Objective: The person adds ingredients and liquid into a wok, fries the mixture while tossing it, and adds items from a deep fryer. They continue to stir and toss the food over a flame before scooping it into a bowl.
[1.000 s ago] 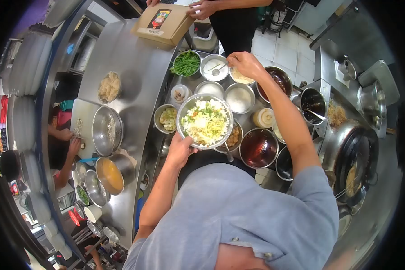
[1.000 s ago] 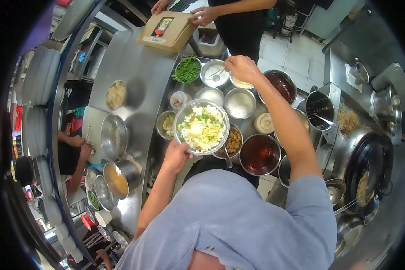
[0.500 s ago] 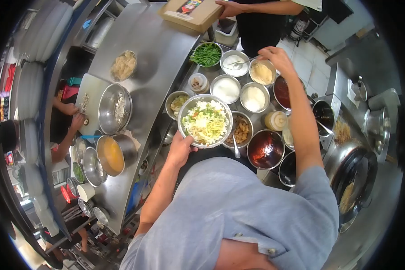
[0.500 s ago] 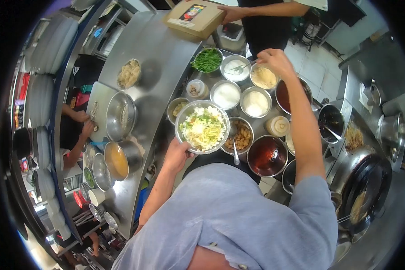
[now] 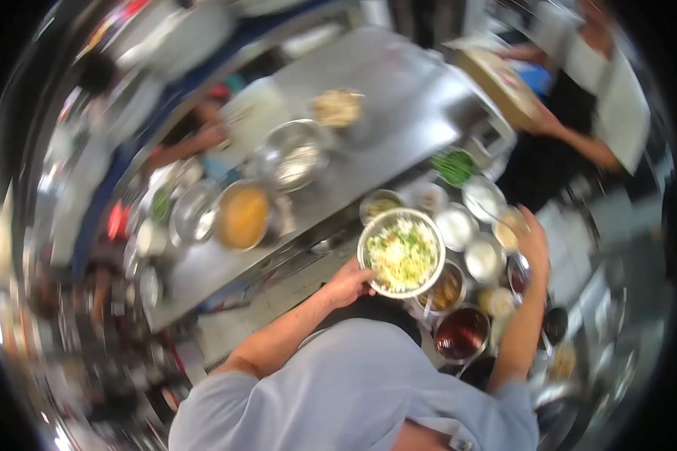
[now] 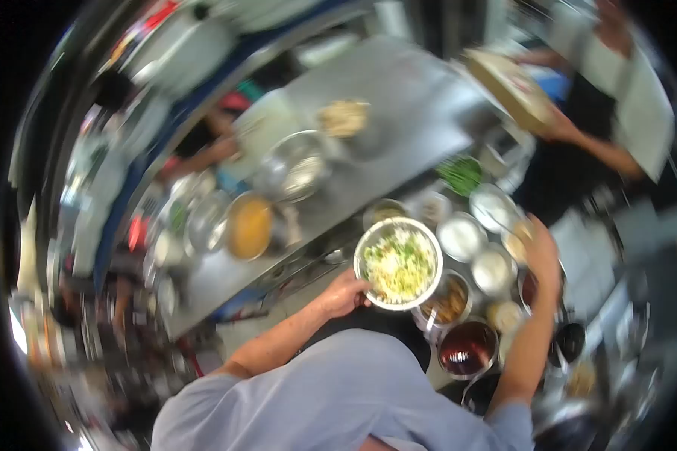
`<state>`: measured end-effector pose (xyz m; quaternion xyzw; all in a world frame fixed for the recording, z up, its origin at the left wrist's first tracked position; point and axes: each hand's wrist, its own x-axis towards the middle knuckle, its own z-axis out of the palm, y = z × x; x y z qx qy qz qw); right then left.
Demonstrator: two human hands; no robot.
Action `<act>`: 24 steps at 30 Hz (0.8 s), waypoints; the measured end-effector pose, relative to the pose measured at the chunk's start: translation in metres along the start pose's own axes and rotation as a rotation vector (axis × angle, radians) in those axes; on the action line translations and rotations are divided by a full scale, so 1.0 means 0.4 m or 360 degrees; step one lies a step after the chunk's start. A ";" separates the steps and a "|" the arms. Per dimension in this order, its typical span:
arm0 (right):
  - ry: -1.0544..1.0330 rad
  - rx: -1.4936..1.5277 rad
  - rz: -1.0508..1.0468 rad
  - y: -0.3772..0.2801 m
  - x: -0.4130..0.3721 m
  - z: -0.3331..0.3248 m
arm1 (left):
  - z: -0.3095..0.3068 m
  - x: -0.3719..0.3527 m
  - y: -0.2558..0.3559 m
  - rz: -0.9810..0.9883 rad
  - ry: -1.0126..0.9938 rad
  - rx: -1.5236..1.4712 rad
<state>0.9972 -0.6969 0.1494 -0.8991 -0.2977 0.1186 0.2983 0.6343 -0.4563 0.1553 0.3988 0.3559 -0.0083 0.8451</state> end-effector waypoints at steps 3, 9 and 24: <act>-0.0029 0.0686 -0.0034 -0.167 -0.116 -0.056 | -0.149 -0.156 -0.066 0.0195 0.0397 -0.0215; -0.0152 0.1303 -0.0189 -0.332 -0.248 0.230 | -0.474 -0.440 -0.272 0.0771 0.1034 -0.0638; -0.1861 0.0974 -0.1176 -1.288 -0.873 0.939 | -1.104 -0.694 -0.257 0.1186 0.1194 -0.1205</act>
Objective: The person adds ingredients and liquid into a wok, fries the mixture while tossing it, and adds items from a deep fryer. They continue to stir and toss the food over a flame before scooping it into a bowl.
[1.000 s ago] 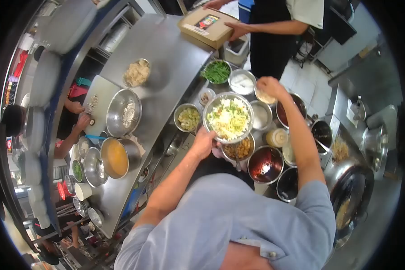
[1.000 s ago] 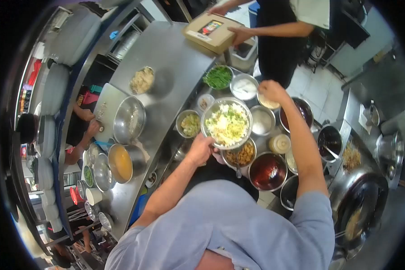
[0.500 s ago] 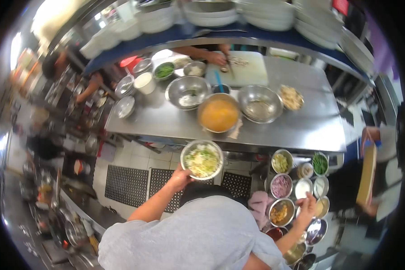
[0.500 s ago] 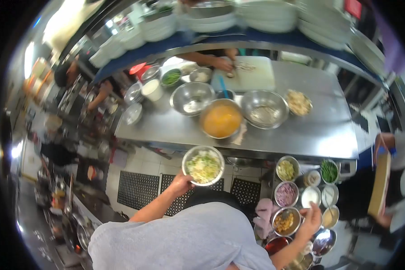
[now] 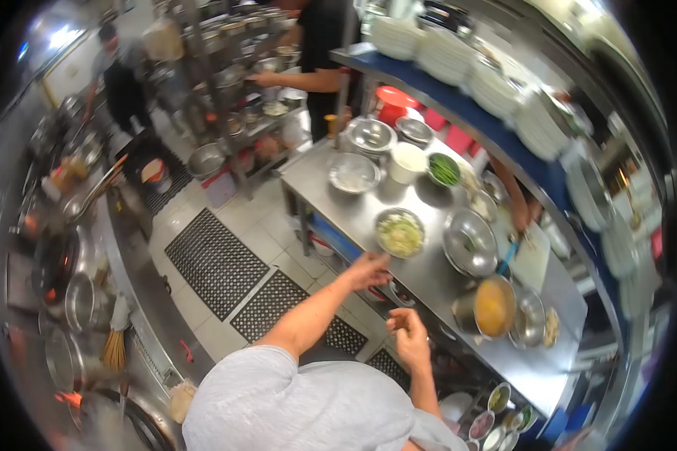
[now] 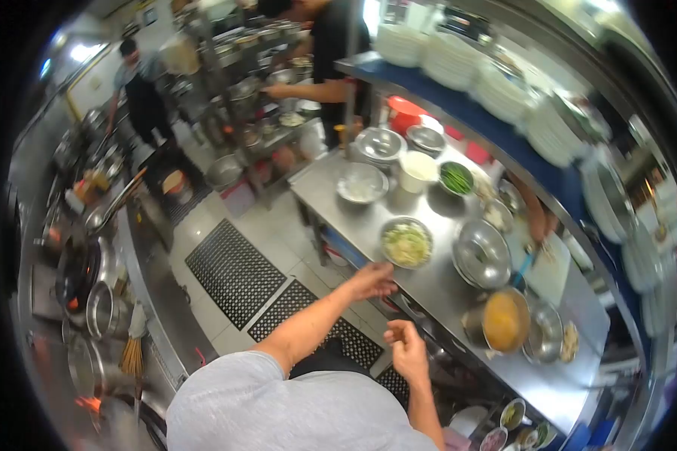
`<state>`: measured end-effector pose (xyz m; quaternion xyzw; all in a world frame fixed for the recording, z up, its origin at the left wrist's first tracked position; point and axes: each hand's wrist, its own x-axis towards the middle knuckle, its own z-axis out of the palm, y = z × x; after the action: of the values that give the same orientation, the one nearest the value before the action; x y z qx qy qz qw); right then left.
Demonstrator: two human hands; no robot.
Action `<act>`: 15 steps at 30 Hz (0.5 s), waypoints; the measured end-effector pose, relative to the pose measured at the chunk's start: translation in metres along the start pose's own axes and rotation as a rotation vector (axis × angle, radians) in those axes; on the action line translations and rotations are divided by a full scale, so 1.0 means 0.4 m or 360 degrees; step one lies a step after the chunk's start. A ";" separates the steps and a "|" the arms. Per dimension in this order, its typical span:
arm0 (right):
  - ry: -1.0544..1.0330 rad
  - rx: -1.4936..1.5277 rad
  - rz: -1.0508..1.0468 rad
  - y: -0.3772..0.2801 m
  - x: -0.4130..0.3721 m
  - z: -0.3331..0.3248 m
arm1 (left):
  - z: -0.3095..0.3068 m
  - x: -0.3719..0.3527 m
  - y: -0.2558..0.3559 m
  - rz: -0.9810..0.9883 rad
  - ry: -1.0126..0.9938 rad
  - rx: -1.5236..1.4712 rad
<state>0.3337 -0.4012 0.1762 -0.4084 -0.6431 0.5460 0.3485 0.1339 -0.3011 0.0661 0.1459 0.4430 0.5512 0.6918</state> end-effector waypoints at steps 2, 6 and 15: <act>-0.0274 0.0089 0.0076 -0.018 0.043 0.106 | -0.078 -0.036 -0.010 0.0070 -0.0075 0.0526; -0.0578 0.0106 0.0126 0.021 0.121 0.243 | -0.250 -0.257 -0.029 0.0249 0.0131 0.1067; -0.1238 -0.0047 0.0557 0.181 0.384 0.627 | -0.732 -0.686 0.127 0.0359 0.0889 0.0809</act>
<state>0.0548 -0.3619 0.0647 -0.2799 -0.6555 0.7010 -0.0239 -0.1250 -0.6121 0.0599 0.2048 0.7178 0.5150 0.4214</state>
